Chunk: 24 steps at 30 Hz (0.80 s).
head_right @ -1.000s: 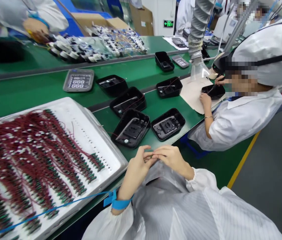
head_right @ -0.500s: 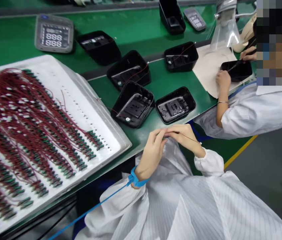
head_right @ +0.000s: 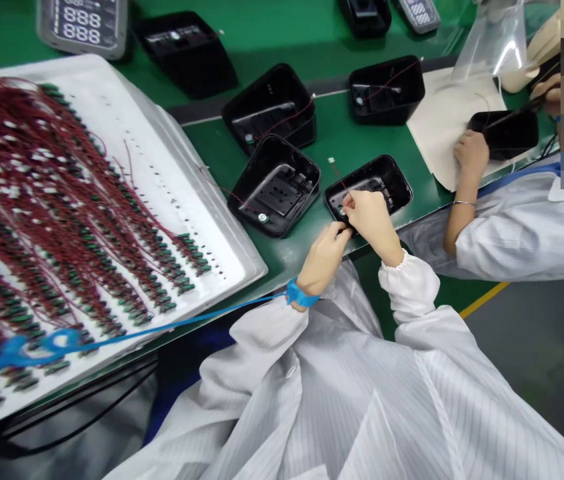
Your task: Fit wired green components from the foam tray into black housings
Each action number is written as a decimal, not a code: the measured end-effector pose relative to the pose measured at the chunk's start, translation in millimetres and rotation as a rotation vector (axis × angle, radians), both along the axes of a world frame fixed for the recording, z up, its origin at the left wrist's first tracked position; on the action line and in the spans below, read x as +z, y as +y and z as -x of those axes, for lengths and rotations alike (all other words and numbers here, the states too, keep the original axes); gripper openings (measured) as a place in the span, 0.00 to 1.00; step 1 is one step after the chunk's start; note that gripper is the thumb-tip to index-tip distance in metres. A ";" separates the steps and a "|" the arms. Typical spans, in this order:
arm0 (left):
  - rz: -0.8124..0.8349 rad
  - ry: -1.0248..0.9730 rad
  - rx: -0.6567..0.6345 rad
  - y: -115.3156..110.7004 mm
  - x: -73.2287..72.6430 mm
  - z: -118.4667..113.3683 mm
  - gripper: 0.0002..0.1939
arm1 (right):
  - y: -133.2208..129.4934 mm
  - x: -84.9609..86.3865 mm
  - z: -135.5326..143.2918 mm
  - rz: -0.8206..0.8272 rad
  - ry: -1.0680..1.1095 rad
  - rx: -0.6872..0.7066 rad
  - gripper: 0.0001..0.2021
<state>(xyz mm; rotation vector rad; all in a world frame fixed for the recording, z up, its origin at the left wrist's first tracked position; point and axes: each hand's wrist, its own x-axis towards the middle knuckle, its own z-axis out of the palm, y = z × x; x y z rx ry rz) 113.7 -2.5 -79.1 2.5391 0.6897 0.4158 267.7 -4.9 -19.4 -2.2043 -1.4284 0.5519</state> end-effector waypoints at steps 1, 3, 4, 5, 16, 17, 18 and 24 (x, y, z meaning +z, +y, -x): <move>-0.013 -0.005 -0.007 -1.0 0.8 -1.2 0.16 | 2.2 -0.8 -0.2 0.044 -0.053 0.024 0.05; -0.024 -0.015 -0.014 -2.5 1.7 -2.5 0.17 | 4.4 -1.6 0.8 0.114 -0.148 0.067 0.06; -0.022 -0.019 -0.017 -2.7 1.7 -2.7 0.18 | 4.8 -2.0 2.1 0.137 -0.199 0.081 0.07; -0.015 -0.020 -0.018 -2.6 1.4 -2.9 0.18 | 4.8 -2.5 3.9 0.151 -0.256 0.089 0.08; 0.156 -0.181 0.155 0.6 -9.4 -11.6 0.20 | 13.1 -7.7 -1.9 0.225 -0.430 0.131 0.05; 0.142 -0.180 0.187 1.3 -9.6 -12.5 0.22 | 14.4 -4.5 -1.8 0.238 -0.416 0.129 0.05; 0.123 -0.163 0.213 2.4 -9.4 -13.3 0.25 | 15.5 -1.0 -0.7 0.256 -0.412 0.125 0.05; 0.037 0.043 0.165 13.4 3.2 -14.3 0.29 | 17.4 11.6 4.4 0.295 -0.380 0.128 0.08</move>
